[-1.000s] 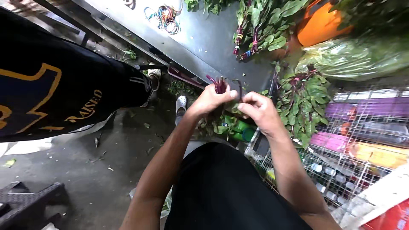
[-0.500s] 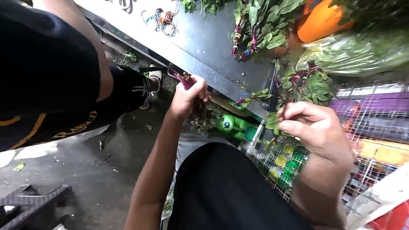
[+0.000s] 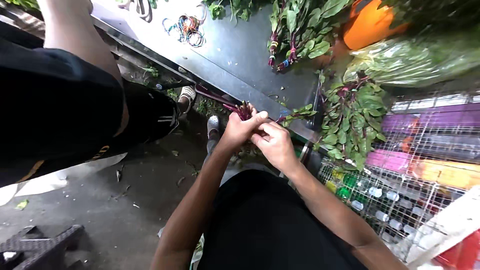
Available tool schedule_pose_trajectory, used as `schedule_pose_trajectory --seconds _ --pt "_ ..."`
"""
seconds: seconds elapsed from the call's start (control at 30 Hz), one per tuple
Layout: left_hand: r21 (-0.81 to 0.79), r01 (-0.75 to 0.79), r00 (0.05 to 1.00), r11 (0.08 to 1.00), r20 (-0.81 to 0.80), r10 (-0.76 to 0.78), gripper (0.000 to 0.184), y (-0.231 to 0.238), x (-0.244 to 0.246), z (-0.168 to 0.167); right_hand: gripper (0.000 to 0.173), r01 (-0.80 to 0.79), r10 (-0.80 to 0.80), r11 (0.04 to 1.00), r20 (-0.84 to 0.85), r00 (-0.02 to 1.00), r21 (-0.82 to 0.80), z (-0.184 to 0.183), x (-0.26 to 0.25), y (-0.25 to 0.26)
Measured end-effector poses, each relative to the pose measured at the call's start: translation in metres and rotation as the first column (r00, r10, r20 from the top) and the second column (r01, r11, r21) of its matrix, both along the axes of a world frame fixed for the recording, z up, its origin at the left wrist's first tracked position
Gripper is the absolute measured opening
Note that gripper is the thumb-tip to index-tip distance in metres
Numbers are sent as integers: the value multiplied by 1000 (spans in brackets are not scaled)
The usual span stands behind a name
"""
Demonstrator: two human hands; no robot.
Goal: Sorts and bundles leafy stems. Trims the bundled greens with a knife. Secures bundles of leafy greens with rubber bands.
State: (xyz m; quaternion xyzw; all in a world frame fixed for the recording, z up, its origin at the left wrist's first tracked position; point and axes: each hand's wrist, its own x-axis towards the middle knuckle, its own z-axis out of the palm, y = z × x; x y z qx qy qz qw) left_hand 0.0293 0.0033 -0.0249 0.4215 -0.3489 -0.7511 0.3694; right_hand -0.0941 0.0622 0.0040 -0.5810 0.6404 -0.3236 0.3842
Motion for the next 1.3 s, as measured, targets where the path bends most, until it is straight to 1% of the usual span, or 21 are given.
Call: schedule_pose_trajectory --seconds 0.07,0.13,0.17,0.23,0.3,0.37,0.47,0.53,0.57,0.6,0.63,0.67,0.7,0.73,0.8,0.83,0.93,1.03,1.13,1.2,1.3 --pt "9 -27 996 1000 80 26 18 0 -2 -3 24 -47 41 995 62 997 87 1 -2 3" --pt "-25 -40 997 999 62 42 25 1 0 -10 27 -55 44 988 79 996 144 2 -16 6" --pt "-49 -29 999 998 36 31 27 2 4 -13 24 -2 -3 989 31 1000 145 -1 -31 7" --pt "-15 -27 999 1000 -20 27 30 2 11 -14 22 203 -183 972 -160 970 117 -12 -79 5" --pt "41 -59 991 997 -116 64 25 -3 11 -13 26 389 -325 917 -402 856 87 -33 -129 0" --pt "74 -50 973 996 -222 65 23 -8 15 -16 32 478 -329 865 -547 770 152 -49 -163 -8" --pt "87 -22 957 996 -287 46 13 -21 22 -28 45 526 -309 826 -619 723 202 -57 -179 -22" --pt "140 -51 961 989 -263 87 11 -35 22 -37 60 536 -294 803 -608 738 262 -55 -179 -27" --pt "147 -71 974 987 -203 100 10 -41 21 -38 67 537 -292 792 -594 750 289 -54 -181 -29" --pt "107 -86 991 991 -90 96 9 -44 19 -36 74 537 -302 785 -566 767 309 -52 -185 -31" --pt "17 -56 993 998 107 54 6 -46 17 -30 76 542 -333 776 -519 787 324 -49 -189 -31" --pt "-70 60 928 996 371 -30 12 -47 15 -20 71 556 -373 757 -472 799 343 -44 -193 -30" --pt "-81 247 764 966 629 -143 19 -46 11 -8 65 575 -424 729 -415 805 371 -38 -199 -28" --pt "-48 407 557 912 805 -206 25 -41 4 3 58 590 -485 695 -338 807 411 -31 -205 -24" --pt "-11 594 233 804 959 -159 23 -20 -13 9 51 581 -585 658 -161 795 479 -16 -213 -12" --pt "-12 653 148 757 982 -113 19 -11 -21 2 47 566 -603 659 -102 791 495 -9 -214 -6" --pt "41 746 64 665 989 -132 12 5 -38 -16 42 508 -590 712 21 807 485 4 -220 19" --pt "60 756 49 651 988 -148 13 12 -46 -24 46 466 -570 784 177 802 410 8 -217 37" --pt "43 725 154 688 963 -223 17 18 -40 -25 48 499 -576 810 257 776 307 1 -206 37" --pt "95 694 211 714 921 -328 20 15 -38 -23 57 570 -617 784 204 760 247 -8 -203 30" --pt "132 649 347 750 825 -446 21 11 -30 -33 83 640 -642 753 -40 765 157 -24 -206 26"
